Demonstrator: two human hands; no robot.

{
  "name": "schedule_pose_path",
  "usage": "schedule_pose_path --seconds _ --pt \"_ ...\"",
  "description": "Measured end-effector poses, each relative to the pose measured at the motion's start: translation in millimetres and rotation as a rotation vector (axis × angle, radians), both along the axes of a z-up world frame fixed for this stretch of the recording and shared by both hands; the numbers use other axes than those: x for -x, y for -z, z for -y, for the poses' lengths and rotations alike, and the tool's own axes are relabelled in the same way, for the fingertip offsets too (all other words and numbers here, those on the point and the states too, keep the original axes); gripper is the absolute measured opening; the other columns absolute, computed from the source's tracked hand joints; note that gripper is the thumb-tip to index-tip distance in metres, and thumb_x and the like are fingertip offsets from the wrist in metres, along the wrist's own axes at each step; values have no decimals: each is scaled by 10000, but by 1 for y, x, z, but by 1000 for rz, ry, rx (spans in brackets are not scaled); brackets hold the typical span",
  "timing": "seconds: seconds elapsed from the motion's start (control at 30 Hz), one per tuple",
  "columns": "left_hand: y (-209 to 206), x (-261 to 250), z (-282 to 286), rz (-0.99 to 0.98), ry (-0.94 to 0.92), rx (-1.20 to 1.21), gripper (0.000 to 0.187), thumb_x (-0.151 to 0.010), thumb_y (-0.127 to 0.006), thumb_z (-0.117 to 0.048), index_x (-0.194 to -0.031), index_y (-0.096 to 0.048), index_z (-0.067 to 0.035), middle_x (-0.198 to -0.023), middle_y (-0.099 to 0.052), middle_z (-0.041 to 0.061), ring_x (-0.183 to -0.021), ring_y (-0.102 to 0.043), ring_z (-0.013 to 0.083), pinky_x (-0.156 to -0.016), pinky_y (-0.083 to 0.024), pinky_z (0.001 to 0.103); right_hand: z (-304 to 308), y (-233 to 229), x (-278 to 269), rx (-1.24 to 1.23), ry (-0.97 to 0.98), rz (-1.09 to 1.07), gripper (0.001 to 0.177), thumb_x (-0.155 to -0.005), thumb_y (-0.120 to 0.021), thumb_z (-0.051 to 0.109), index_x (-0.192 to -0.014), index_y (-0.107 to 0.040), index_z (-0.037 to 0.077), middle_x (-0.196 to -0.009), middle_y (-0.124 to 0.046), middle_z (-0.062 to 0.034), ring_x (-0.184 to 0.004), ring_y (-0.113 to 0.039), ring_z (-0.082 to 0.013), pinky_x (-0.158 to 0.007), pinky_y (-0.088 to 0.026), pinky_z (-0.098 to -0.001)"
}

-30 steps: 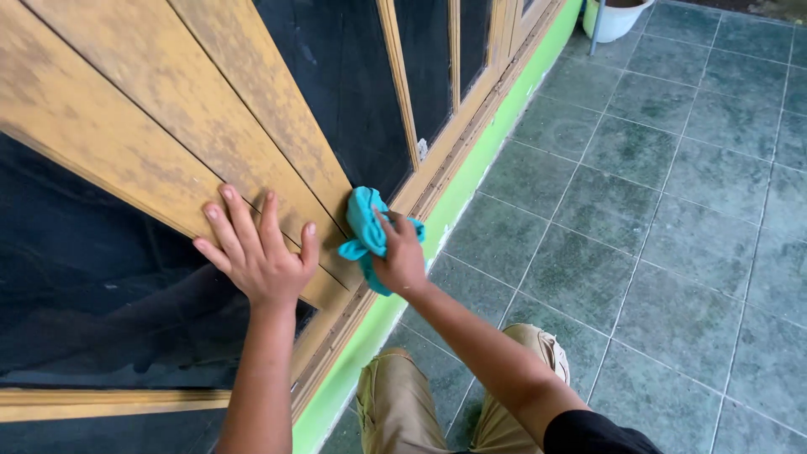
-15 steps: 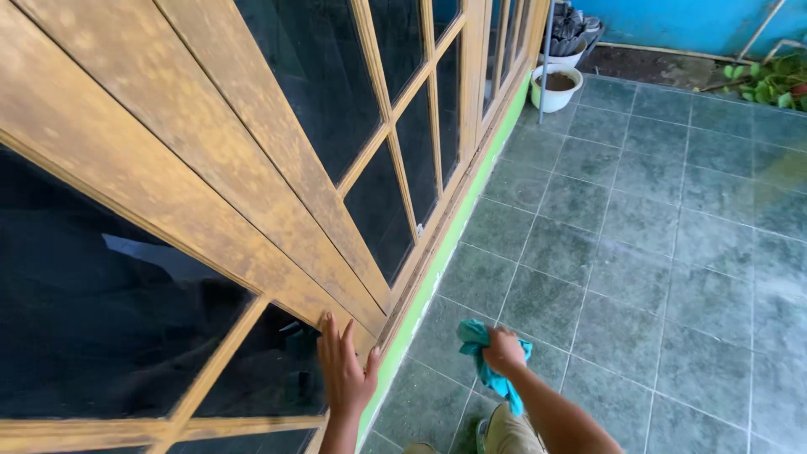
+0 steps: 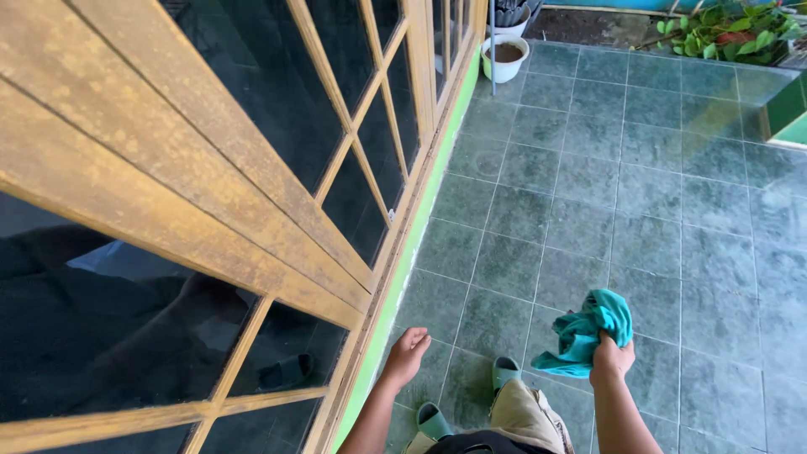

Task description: Cleaning glass panes on a door and window using a cloth

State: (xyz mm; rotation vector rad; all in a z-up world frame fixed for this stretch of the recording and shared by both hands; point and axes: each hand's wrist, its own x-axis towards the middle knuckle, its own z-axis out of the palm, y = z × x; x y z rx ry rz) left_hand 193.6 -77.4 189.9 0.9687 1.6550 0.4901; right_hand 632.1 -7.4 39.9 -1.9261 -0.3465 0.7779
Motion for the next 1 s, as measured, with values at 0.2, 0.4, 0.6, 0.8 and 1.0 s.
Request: schedule_pose_path --seconds 0.2,0.4,0.6,0.8,1.0 --pt "5 -55 -47 72 33 112 528 -997 -519 -467 -1434 -558 -174 -1501 -585 59 -1387 -569 221 -1110 -468 365 -1 11 -75 -151 304 86 452 -870 -759 176 -1305 -657 109 -1193 -695 -103 -1029 -669 -209 -879 -565 -391" --pt "114 -142 -157 212 -231 9 472 -948 -595 -420 -1277 -703 -99 -1121 -760 121 -1026 -710 175 -921 -550 274 -99 10 -171 18 545 -38 496 -796 -795 235 -1268 -691 122 -1189 -726 -100 -994 -721 -216 -828 -596 -403" --pt "47 -241 -243 288 -309 129 645 -917 -535 -534 -1440 -578 -159 -1369 -702 99 -1233 -680 248 -1000 -467 387 -213 -51 -230 78 349 -256 567 -824 -791 299 -1360 -632 208 -1261 -655 -91 -1063 -665 -278 -898 -561 -491" --pt "82 -273 -289 392 -302 62 653 -996 -619 -605 -1459 -532 -153 -1369 -658 193 -1246 -640 320 -918 -396 376 -293 -123 -199 -85 240 -288 655 -856 -902 367 -1400 -594 171 -1405 -579 -194 -1333 -544 -394 -1097 -439 -556" --pt "107 -244 -348 407 -509 74 556 -983 -603 -571 -1403 -575 -206 -1320 -711 125 -1127 -696 249 -812 -406 326 -362 -116 -180 14 133 -392 768 -837 -908 329 -1440 -537 31 -1459 -516 -254 -1386 -486 -409 -1126 -387 -584"
